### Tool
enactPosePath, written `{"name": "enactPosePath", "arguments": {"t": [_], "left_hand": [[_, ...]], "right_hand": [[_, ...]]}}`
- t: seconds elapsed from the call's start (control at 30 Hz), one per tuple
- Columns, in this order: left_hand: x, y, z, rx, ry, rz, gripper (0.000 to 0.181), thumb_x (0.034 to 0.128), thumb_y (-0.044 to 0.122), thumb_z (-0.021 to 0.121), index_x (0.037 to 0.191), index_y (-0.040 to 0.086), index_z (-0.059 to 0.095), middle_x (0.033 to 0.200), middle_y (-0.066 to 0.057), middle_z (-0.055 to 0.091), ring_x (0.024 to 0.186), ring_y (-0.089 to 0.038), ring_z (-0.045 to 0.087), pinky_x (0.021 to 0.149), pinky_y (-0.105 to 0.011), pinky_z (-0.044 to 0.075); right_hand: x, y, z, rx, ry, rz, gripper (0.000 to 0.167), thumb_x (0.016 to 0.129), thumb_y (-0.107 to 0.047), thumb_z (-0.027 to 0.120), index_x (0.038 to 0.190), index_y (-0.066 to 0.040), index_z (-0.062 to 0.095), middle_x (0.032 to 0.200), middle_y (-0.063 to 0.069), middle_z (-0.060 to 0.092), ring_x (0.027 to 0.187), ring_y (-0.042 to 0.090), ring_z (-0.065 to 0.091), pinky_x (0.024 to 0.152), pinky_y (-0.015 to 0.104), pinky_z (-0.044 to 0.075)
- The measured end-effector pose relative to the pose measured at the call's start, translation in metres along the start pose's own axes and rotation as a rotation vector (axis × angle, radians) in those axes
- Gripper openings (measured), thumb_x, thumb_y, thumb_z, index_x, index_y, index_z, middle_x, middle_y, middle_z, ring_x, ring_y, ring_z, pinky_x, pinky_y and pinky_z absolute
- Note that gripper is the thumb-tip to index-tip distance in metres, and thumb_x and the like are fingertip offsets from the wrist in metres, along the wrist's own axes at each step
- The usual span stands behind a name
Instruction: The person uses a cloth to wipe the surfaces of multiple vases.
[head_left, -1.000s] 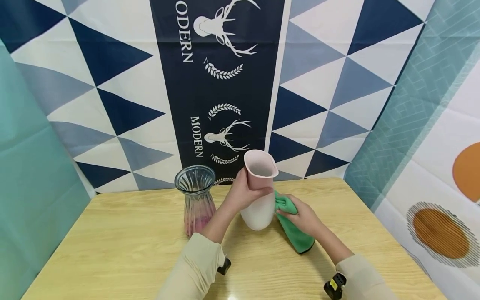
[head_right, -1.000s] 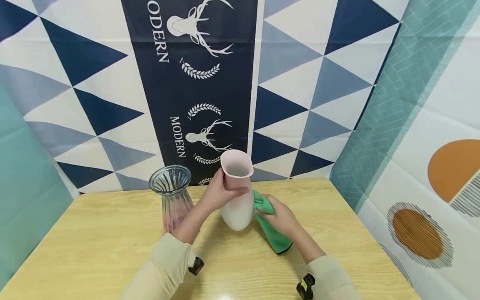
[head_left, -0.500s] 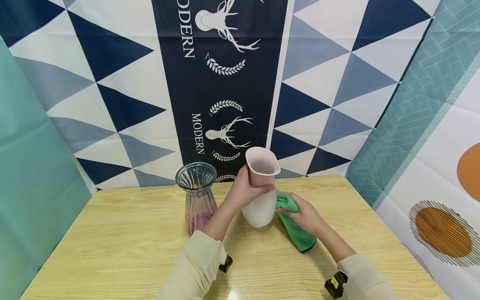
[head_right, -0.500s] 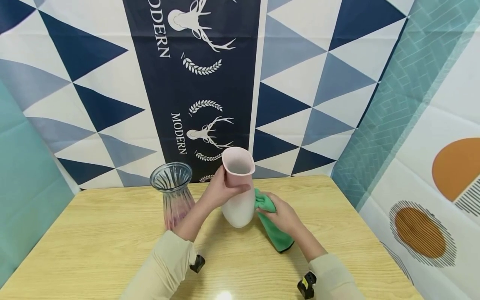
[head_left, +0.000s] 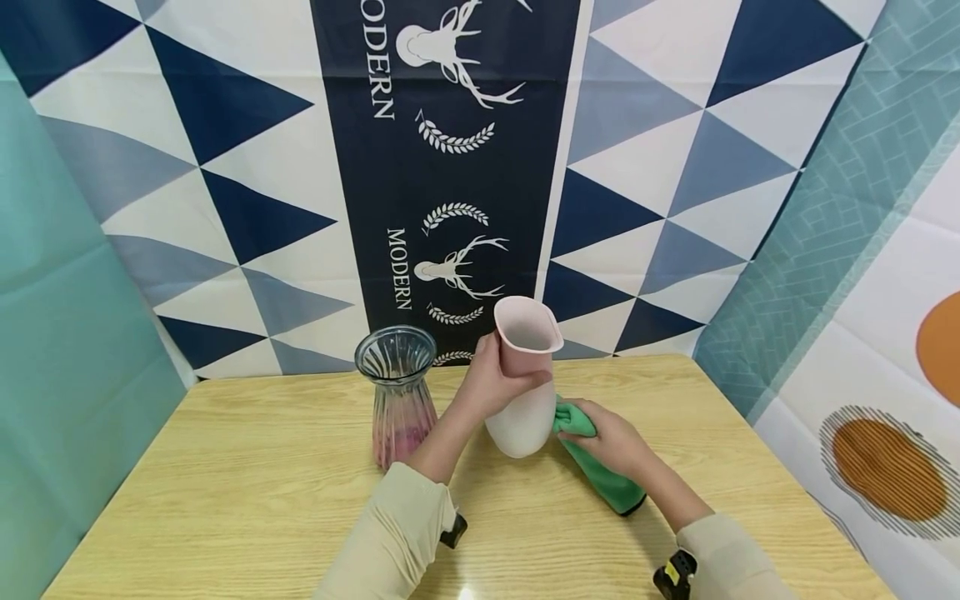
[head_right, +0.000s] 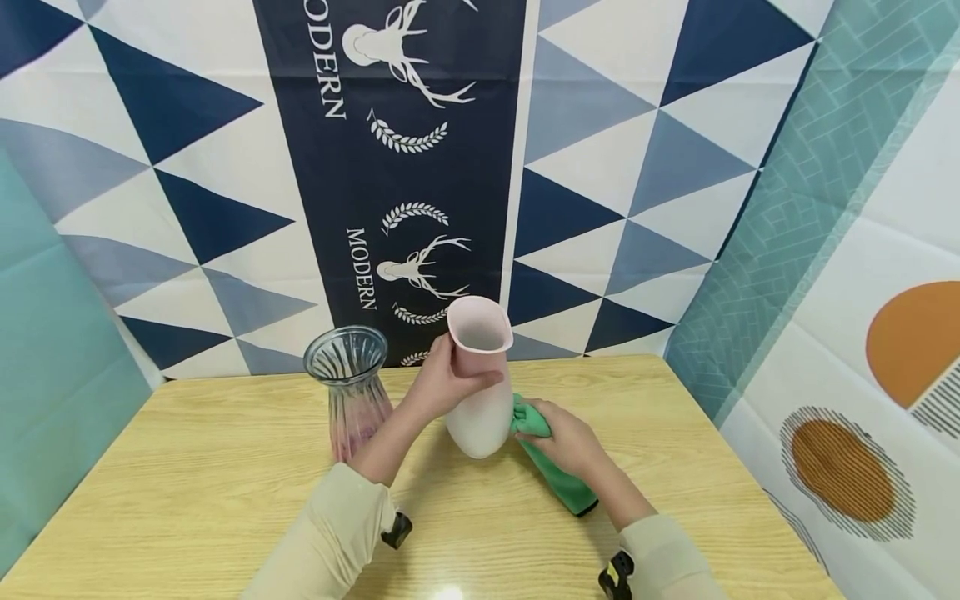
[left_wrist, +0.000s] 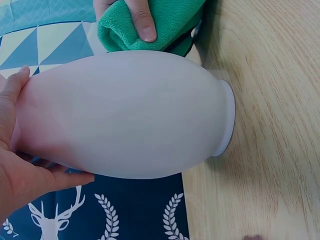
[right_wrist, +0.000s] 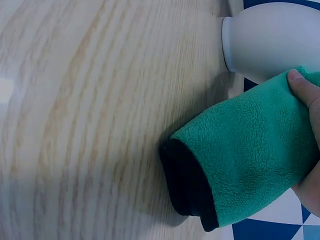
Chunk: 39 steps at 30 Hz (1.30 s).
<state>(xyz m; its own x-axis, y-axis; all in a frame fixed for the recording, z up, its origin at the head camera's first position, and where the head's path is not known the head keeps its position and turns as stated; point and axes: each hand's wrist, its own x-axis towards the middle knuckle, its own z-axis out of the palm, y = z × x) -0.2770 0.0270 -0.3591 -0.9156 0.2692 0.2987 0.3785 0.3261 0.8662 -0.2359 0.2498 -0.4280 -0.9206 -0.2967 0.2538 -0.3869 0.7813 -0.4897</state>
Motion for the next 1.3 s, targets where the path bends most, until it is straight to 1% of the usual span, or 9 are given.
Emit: {"name": "enactPosePath", "arguments": {"t": [0.1, 0.23, 0.4, 0.57, 0.73, 0.87, 1.0, 1.13, 1.3], "left_hand": [[-0.001, 0.001, 0.000, 0.025, 0.013, -0.016, 0.090, 0.0717, 0.040, 0.079, 0.142, 0.011, 0.030, 0.138, -0.011, 0.034, 0.120, -0.026, 0.046, 0.101, -0.046, 0.042], [-0.001, 0.002, 0.001, 0.034, 0.025, -0.029, 0.091, 0.0703, 0.041, 0.080, 0.142, 0.012, 0.031, 0.137, -0.010, 0.034, 0.119, -0.026, 0.047, 0.101, -0.046, 0.042], [-0.002, 0.001, 0.001, 0.041, 0.026, -0.033, 0.091, 0.0700, 0.041, 0.080, 0.141, 0.011, 0.032, 0.135, -0.011, 0.036, 0.117, -0.026, 0.048, 0.100, -0.045, 0.043], [-0.001, 0.001, 0.001, 0.053, 0.034, -0.022, 0.091, 0.0695, 0.040, 0.081, 0.141, 0.010, 0.033, 0.134, -0.013, 0.038, 0.116, -0.027, 0.049, 0.100, -0.045, 0.043], [-0.001, 0.003, 0.001, 0.060, 0.035, -0.012, 0.090, 0.0698, 0.039, 0.080, 0.140, 0.008, 0.034, 0.132, -0.014, 0.039, 0.115, -0.028, 0.050, 0.099, -0.045, 0.044], [-0.001, 0.003, 0.001, 0.061, 0.033, -0.008, 0.089, 0.0700, 0.039, 0.080, 0.140, 0.008, 0.035, 0.131, -0.014, 0.041, 0.114, -0.027, 0.050, 0.098, -0.044, 0.045], [-0.002, 0.003, 0.002, 0.052, 0.035, -0.005, 0.088, 0.0701, 0.038, 0.080, 0.140, 0.008, 0.035, 0.130, -0.014, 0.042, 0.114, -0.026, 0.050, 0.097, -0.043, 0.046], [-0.003, 0.002, 0.002, 0.052, 0.040, -0.007, 0.087, 0.0698, 0.036, 0.080, 0.140, 0.008, 0.035, 0.131, -0.014, 0.042, 0.114, -0.026, 0.049, 0.096, -0.043, 0.046], [-0.002, 0.003, 0.002, 0.053, 0.058, 0.012, 0.092, 0.0688, 0.036, 0.081, 0.142, 0.009, 0.031, 0.132, -0.013, 0.043, 0.115, -0.025, 0.048, 0.096, -0.043, 0.045]], "right_hand": [[0.000, 0.000, -0.004, 0.031, 0.013, 0.007, 0.049, 0.085, -0.029, 0.068, 0.129, -0.016, 0.052, 0.125, 0.008, 0.060, 0.114, 0.030, 0.057, 0.093, 0.051, 0.047], [0.002, -0.002, -0.010, 0.087, 0.051, 0.031, 0.051, 0.086, -0.033, 0.066, 0.132, -0.017, 0.050, 0.128, 0.010, 0.058, 0.119, 0.033, 0.054, 0.095, 0.052, 0.045], [0.007, -0.007, -0.017, 0.150, 0.135, 0.049, 0.052, 0.088, -0.034, 0.064, 0.134, -0.017, 0.048, 0.129, 0.012, 0.057, 0.119, 0.034, 0.054, 0.093, 0.053, 0.046], [0.012, -0.018, -0.025, 0.193, 0.217, 0.059, 0.051, 0.089, -0.032, 0.063, 0.134, -0.015, 0.047, 0.130, 0.014, 0.057, 0.115, 0.034, 0.056, 0.089, 0.052, 0.049], [0.016, -0.029, -0.031, 0.221, 0.305, 0.037, 0.053, 0.088, -0.031, 0.064, 0.135, -0.014, 0.046, 0.131, 0.016, 0.055, 0.115, 0.036, 0.055, 0.089, 0.053, 0.048], [0.019, -0.036, -0.035, 0.237, 0.365, 0.015, 0.053, 0.088, -0.030, 0.065, 0.135, -0.012, 0.047, 0.129, 0.017, 0.056, 0.114, 0.035, 0.056, 0.089, 0.051, 0.049], [0.022, -0.042, -0.040, 0.258, 0.378, 0.010, 0.054, 0.088, -0.028, 0.065, 0.136, -0.012, 0.046, 0.131, 0.015, 0.055, 0.115, 0.033, 0.055, 0.090, 0.050, 0.048], [0.026, -0.048, -0.044, 0.286, 0.373, 0.000, 0.054, 0.088, -0.027, 0.066, 0.137, -0.016, 0.045, 0.134, 0.012, 0.054, 0.118, 0.030, 0.053, 0.093, 0.050, 0.047], [0.032, -0.053, -0.046, 0.304, 0.379, -0.033, 0.054, 0.087, -0.023, 0.067, 0.136, -0.013, 0.046, 0.134, 0.010, 0.054, 0.120, 0.028, 0.052, 0.095, 0.048, 0.046]]}}
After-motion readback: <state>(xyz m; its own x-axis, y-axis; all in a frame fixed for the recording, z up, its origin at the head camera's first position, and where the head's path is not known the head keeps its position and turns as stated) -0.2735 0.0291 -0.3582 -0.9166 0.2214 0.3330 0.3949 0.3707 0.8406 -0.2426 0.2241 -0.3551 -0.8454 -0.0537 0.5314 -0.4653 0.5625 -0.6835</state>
